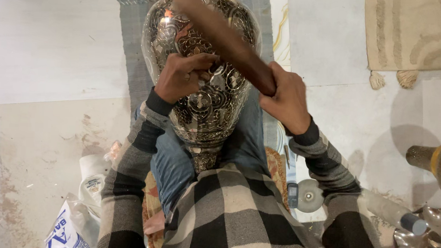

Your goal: The person sits on the floor with a large engraved metal vase held between the legs. They hold a small punch against the vase surface with one hand and strike it with a wooden mallet held in the other hand, working the decorative pattern across the vase surface.

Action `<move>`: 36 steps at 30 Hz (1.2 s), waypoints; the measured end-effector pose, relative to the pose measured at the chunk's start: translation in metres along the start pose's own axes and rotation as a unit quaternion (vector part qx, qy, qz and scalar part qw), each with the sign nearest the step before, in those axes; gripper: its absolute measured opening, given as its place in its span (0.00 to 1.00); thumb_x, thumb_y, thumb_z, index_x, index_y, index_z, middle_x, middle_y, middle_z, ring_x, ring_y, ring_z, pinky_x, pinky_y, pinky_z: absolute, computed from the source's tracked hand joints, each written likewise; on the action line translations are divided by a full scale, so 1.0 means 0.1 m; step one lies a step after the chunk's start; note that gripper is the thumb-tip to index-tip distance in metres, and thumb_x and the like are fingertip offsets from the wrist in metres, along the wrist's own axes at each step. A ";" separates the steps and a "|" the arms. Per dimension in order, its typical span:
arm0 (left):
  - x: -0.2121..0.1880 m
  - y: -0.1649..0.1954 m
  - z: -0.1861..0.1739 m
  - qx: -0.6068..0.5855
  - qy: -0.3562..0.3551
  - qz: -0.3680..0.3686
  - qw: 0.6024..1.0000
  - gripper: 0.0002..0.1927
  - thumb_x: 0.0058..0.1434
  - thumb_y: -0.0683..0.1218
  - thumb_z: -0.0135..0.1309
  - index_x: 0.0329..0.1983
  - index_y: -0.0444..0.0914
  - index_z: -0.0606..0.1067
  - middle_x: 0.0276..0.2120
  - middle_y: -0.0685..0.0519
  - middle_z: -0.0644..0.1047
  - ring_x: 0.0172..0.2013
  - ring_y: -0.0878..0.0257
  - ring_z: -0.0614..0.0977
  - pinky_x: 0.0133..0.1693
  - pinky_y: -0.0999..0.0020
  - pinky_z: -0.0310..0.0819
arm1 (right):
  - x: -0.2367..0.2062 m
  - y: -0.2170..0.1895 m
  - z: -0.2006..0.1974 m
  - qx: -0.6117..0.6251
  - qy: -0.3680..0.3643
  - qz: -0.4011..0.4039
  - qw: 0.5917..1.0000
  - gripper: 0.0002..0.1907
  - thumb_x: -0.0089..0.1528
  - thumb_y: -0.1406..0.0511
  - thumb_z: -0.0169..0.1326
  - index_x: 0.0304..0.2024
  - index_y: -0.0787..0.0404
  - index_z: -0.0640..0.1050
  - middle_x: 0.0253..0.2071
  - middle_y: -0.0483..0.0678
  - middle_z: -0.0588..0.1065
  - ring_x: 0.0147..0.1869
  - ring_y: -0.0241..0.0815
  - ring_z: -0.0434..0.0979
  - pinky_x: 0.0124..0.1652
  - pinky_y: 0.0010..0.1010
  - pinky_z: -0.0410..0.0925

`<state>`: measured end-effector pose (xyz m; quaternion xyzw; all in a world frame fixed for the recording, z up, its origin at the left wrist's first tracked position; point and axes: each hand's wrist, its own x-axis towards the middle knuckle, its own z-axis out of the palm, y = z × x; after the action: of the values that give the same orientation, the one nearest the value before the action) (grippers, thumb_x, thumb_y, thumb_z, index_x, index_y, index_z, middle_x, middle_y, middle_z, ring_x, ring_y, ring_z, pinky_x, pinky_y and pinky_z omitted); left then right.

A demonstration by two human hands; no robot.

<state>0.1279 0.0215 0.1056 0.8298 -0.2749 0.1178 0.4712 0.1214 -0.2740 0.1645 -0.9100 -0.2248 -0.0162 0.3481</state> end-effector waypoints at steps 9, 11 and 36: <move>0.01 -0.05 0.01 -0.003 -0.002 0.009 1.000 0.26 0.55 0.25 0.46 0.54 0.34 0.79 0.41 0.44 0.85 0.33 0.59 0.88 0.36 0.69 0.86 | -0.07 0.02 0.02 0.100 0.011 0.020 0.995 0.13 0.53 0.68 0.59 0.38 0.64 0.72 0.25 0.55 0.68 0.29 0.57 0.68 0.31 0.40 0.61; 0.01 -0.07 0.00 -0.002 -0.005 0.011 1.000 0.27 0.54 0.25 0.45 0.54 0.34 0.79 0.41 0.44 0.85 0.33 0.60 0.88 0.36 0.69 0.86 | -0.08 0.01 0.01 0.108 0.005 0.029 0.994 0.13 0.52 0.68 0.58 0.38 0.64 0.72 0.25 0.55 0.68 0.28 0.57 0.68 0.30 0.40 0.61; -0.05 0.10 -0.03 -0.033 0.063 -0.027 0.997 0.24 0.58 0.24 0.42 0.55 0.30 0.77 0.42 0.41 0.84 0.41 0.55 0.89 0.41 0.67 0.88 | -0.33 0.07 0.39 0.199 -0.006 0.145 0.969 0.17 0.53 0.66 0.69 0.37 0.68 0.75 0.25 0.47 0.69 0.27 0.35 0.65 0.29 0.29 0.61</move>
<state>0.1181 0.0224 0.1121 0.8117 -0.2256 0.1480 0.5181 0.0901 -0.2668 0.1249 -0.8455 -0.0916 0.0844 0.5192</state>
